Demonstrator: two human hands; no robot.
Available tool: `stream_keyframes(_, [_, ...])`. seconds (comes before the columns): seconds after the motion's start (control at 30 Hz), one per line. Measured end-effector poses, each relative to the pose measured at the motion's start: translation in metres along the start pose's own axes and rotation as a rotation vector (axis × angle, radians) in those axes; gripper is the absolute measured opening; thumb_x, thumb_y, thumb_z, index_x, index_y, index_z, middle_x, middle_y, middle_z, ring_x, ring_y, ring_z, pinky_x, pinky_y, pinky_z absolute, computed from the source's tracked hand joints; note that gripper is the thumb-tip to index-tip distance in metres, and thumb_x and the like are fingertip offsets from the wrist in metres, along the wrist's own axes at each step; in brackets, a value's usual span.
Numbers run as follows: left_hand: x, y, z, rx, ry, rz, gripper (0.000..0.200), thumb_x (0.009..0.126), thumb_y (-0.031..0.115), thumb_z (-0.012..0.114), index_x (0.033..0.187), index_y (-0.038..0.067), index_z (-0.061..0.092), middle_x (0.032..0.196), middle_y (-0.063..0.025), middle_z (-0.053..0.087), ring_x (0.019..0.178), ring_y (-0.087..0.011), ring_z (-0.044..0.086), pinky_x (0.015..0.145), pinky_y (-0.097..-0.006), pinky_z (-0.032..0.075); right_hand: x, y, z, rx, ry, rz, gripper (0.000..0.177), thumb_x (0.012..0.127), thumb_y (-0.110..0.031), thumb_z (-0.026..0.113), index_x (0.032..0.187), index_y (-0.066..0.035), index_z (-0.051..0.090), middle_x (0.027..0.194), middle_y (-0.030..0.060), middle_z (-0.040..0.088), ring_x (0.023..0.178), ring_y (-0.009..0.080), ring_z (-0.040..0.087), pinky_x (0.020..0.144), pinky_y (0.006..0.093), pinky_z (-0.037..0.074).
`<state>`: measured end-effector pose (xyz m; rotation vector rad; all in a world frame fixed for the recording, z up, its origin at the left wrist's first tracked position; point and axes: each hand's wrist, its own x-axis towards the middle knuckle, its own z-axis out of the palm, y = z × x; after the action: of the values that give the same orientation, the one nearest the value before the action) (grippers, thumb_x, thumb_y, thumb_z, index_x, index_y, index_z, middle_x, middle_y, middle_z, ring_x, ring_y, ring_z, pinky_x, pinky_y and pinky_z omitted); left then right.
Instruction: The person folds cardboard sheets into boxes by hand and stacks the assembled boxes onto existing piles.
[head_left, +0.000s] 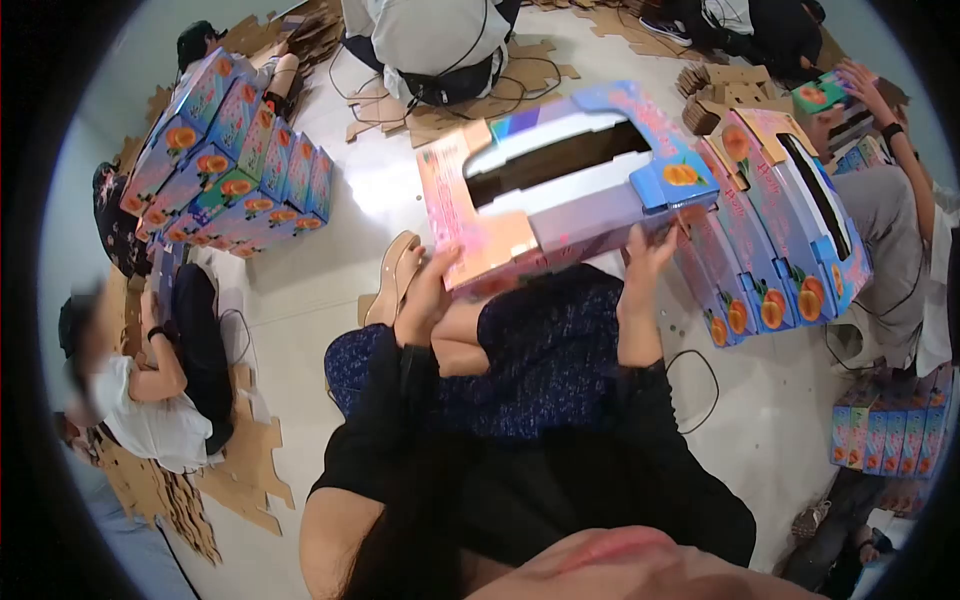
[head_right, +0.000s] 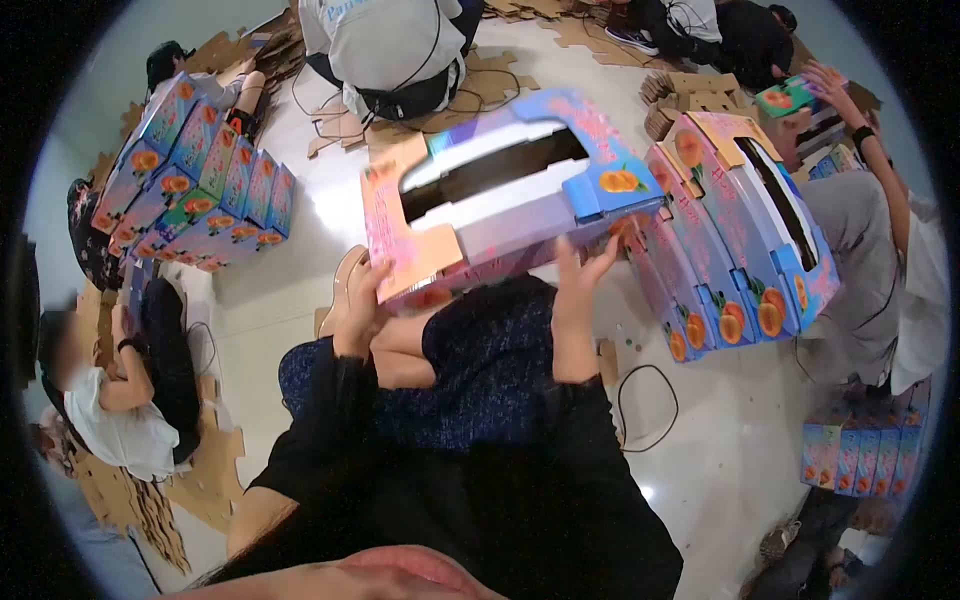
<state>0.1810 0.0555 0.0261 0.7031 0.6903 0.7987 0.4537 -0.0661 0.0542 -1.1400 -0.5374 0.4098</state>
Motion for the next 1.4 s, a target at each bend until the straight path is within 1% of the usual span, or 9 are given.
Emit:
stream_keyframes(0.1, [0.073,0.026,0.01,0.093,-0.097,0.135,0.058,0.09,0.013,0.065,0.143,0.001,0.044,0.129,-0.0138,0.06,0.121,-0.0214,0.059,0.104,-0.0352,0.047,0.057,-0.005,-0.001,0.325,0.085,0.313,0.084,0.095,-0.041,0.065,0.155,-0.008,0.017,0.151,0.0114,0.036,0.141,0.0266,0.034,0.113,0.0472,0.03])
stream_keyframes(0.23, [0.16,0.047,0.024,0.204,-0.221,0.272,0.057,0.092,0.013,0.066,0.143,0.0,0.044,0.132,-0.012,0.059,0.121,-0.0192,0.058,0.106,-0.0316,0.043,0.105,0.02,-0.02,0.015,0.182,0.24,0.073,0.095,-0.037,0.065,0.151,-0.01,0.026,0.141,0.0118,0.048,0.131,0.0258,0.046,0.11,0.0398,0.034])
stream_keyframes(0.5, [0.258,-0.014,-0.031,0.484,0.075,0.331,0.072,0.093,0.02,0.066,0.151,-0.003,0.029,0.15,-0.0169,0.042,0.138,-0.0232,0.041,0.112,-0.0327,0.032,0.122,0.12,-0.069,-0.5,-0.009,-0.216,0.06,0.081,-0.024,0.081,0.13,0.0,0.054,0.132,0.0185,0.054,0.126,0.0303,0.05,0.104,0.0411,0.041])
stream_keyframes(0.6, [0.254,-0.021,-0.031,0.414,0.155,0.276,0.08,0.093,0.029,0.062,0.154,-0.004,0.021,0.16,-0.0212,0.026,0.148,-0.0279,0.026,0.119,-0.0349,0.022,0.151,0.083,-0.04,-0.805,0.01,-0.359,0.055,0.086,-0.026,0.076,0.129,0.001,0.055,0.127,0.0199,0.057,0.119,0.0336,0.056,0.101,0.0422,0.044])
stream_keyframes(0.77, [0.281,-0.013,-0.021,0.342,0.115,0.433,0.082,0.095,0.035,0.063,0.154,-0.005,0.021,0.15,-0.0185,0.038,0.138,-0.0236,0.037,0.115,-0.0329,0.027,0.23,0.131,-0.026,-1.063,-0.063,-0.362,0.068,0.086,-0.045,0.071,0.139,-0.006,0.053,0.131,0.0261,0.053,0.123,0.0429,0.051,0.104,0.0471,0.041])
stream_keyframes(0.83, [0.281,-0.008,-0.008,0.355,0.114,0.473,0.084,0.095,0.037,0.064,0.153,-0.005,0.021,0.146,-0.0172,0.041,0.134,-0.0218,0.04,0.113,-0.0318,0.029,0.231,0.149,-0.017,-1.062,-0.027,-0.148,0.07,0.087,-0.048,0.069,0.142,-0.009,0.051,0.132,0.027,0.053,0.124,0.044,0.05,0.104,0.0478,0.04])
stream_keyframes(1.0, [0.275,-0.007,0.009,0.479,0.212,0.511,0.07,0.092,0.037,0.071,0.138,-0.006,0.042,0.127,-0.0154,0.055,0.12,-0.0204,0.051,0.103,-0.0317,0.04,0.23,0.171,-0.038,-0.826,0.123,-0.196,0.07,0.086,-0.043,0.072,0.139,-0.002,0.053,0.133,0.0297,0.055,0.123,0.0406,0.053,0.105,0.044,0.041])
stream_keyframes(1.2, [0.234,-0.009,0.012,0.736,0.333,0.359,0.072,0.078,0.046,0.083,0.114,-0.011,0.056,0.116,-0.0175,0.062,0.109,-0.0234,0.06,0.09,-0.0349,0.05,0.226,0.164,-0.068,-0.191,0.14,0.111,0.058,0.088,-0.021,0.074,0.138,0.0,0.052,0.139,0.0148,0.051,0.126,0.0232,0.049,0.106,0.0347,0.039])
stream_keyframes(1.4, [0.278,-0.042,-0.04,0.62,0.176,0.205,0.077,0.084,0.059,0.066,0.132,0.0,0.052,0.117,-0.0208,0.064,0.107,-0.0305,0.064,0.091,-0.037,0.051,0.205,0.143,-0.054,-0.081,0.108,0.281,0.064,0.085,-0.031,0.077,0.134,0.0,0.051,0.127,0.0105,0.058,0.117,0.0201,0.054,0.096,0.0338,0.045])
